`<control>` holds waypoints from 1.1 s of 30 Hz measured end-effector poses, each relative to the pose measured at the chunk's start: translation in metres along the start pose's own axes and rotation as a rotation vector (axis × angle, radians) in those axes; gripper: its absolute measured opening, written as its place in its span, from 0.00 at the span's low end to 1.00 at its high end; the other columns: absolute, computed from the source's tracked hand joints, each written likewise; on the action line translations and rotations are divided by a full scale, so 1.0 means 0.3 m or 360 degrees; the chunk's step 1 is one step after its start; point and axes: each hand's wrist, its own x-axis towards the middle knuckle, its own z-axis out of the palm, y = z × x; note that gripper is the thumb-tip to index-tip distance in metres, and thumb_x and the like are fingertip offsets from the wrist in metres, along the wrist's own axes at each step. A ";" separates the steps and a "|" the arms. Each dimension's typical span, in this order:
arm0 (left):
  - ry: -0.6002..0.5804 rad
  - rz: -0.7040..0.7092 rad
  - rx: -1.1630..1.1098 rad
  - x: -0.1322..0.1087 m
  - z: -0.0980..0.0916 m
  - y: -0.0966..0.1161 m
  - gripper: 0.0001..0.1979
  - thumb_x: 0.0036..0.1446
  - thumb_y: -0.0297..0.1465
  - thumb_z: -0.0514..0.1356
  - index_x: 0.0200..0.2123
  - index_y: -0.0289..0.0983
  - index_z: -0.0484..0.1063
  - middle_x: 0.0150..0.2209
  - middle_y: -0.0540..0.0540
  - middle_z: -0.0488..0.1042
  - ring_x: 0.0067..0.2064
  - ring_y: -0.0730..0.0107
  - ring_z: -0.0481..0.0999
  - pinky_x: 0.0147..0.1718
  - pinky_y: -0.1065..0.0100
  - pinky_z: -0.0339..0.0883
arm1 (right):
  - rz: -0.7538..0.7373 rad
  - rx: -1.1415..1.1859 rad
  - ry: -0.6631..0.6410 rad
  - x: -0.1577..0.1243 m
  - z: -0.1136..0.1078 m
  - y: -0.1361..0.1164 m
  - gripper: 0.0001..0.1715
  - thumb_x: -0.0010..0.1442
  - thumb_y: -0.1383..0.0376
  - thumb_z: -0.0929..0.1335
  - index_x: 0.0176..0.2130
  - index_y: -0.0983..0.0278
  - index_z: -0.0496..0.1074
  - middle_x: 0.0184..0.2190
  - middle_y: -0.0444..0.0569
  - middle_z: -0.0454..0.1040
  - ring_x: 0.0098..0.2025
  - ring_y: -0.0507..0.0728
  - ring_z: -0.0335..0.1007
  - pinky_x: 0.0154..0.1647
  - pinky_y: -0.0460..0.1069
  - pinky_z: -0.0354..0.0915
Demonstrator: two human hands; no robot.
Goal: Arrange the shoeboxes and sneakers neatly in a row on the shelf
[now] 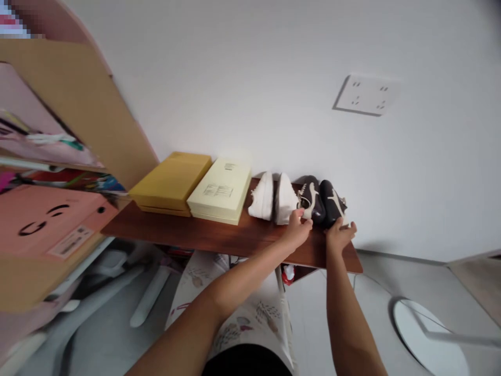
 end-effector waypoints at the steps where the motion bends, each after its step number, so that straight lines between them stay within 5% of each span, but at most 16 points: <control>1: -0.0018 -0.0056 -0.0147 -0.047 -0.077 -0.013 0.25 0.62 0.35 0.56 0.62 0.40 0.60 0.61 0.36 0.65 0.43 0.66 0.79 0.41 0.65 0.72 | -0.0043 0.0004 0.0026 -0.016 -0.009 0.010 0.41 0.63 0.45 0.58 0.61 0.73 0.57 0.54 0.70 0.66 0.61 0.71 0.62 0.62 0.64 0.59; 4: 0.0170 -0.0151 -0.0372 -0.165 -0.346 -0.052 0.19 0.62 0.36 0.56 0.57 0.41 0.65 0.57 0.39 0.71 0.40 0.70 0.80 0.37 0.69 0.72 | -0.0069 0.0121 0.0057 -0.075 -0.045 0.032 0.38 0.62 0.47 0.60 0.60 0.70 0.57 0.55 0.69 0.62 0.58 0.70 0.64 0.59 0.64 0.63; 8: 0.0702 -0.0104 -0.0518 -0.245 -0.686 -0.103 0.18 0.61 0.40 0.56 0.52 0.40 0.68 0.52 0.39 0.75 0.40 0.70 0.79 0.36 0.69 0.72 | 0.0105 0.0443 0.0095 -0.221 -0.096 0.003 0.30 0.64 0.52 0.58 0.59 0.65 0.54 0.59 0.66 0.55 0.44 0.62 0.73 0.40 0.59 0.73; 12: 0.1125 0.0007 -0.0531 -0.256 -0.899 -0.174 0.17 0.60 0.39 0.57 0.51 0.40 0.68 0.50 0.41 0.74 0.43 0.69 0.78 0.41 0.66 0.72 | -0.0183 0.0440 0.0034 -0.444 -0.106 -0.146 0.27 0.63 0.51 0.59 0.56 0.63 0.59 0.52 0.58 0.62 0.46 0.60 0.70 0.45 0.56 0.70; 16: 0.1304 0.0127 -0.0195 -0.202 -0.984 -0.239 0.19 0.60 0.34 0.56 0.54 0.38 0.65 0.56 0.37 0.68 0.54 0.64 0.73 0.53 0.62 0.67 | -0.0478 0.0555 -0.0483 -0.636 -0.057 -0.352 0.25 0.61 0.50 0.63 0.52 0.62 0.66 0.48 0.54 0.65 0.41 0.56 0.68 0.41 0.53 0.68; 21: 0.1290 0.0133 0.0228 -0.131 -0.999 -0.271 0.22 0.58 0.30 0.58 0.56 0.34 0.64 0.57 0.34 0.64 0.59 0.59 0.68 0.60 0.61 0.60 | -0.0420 0.0754 -0.0863 -0.776 0.019 -0.515 0.23 0.61 0.52 0.64 0.50 0.63 0.67 0.41 0.50 0.68 0.36 0.55 0.67 0.37 0.51 0.66; 28: 0.1024 0.0170 -0.0077 -0.192 -1.008 -0.250 0.23 0.60 0.34 0.59 0.57 0.35 0.64 0.59 0.34 0.66 0.58 0.59 0.70 0.56 0.62 0.64 | -0.0302 0.1060 -0.1307 -0.978 0.055 -0.662 0.19 0.60 0.51 0.66 0.44 0.62 0.69 0.37 0.47 0.72 0.36 0.55 0.68 0.38 0.50 0.67; 31: 0.0987 0.0225 -0.0230 -0.236 -1.098 -0.230 0.20 0.62 0.39 0.58 0.54 0.37 0.68 0.55 0.38 0.72 0.55 0.60 0.73 0.53 0.62 0.66 | -0.0206 0.1179 -0.1539 -1.067 0.084 -0.754 0.22 0.60 0.48 0.65 0.46 0.61 0.69 0.42 0.49 0.75 0.43 0.57 0.71 0.45 0.53 0.69; 33: 0.1189 0.0292 -0.0275 -0.252 -1.202 -0.216 0.19 0.61 0.43 0.58 0.51 0.38 0.70 0.53 0.39 0.73 0.55 0.61 0.73 0.52 0.62 0.67 | -0.0112 0.1234 -0.1664 -1.116 0.111 -0.824 0.27 0.60 0.46 0.64 0.51 0.60 0.68 0.49 0.50 0.75 0.52 0.59 0.71 0.53 0.56 0.67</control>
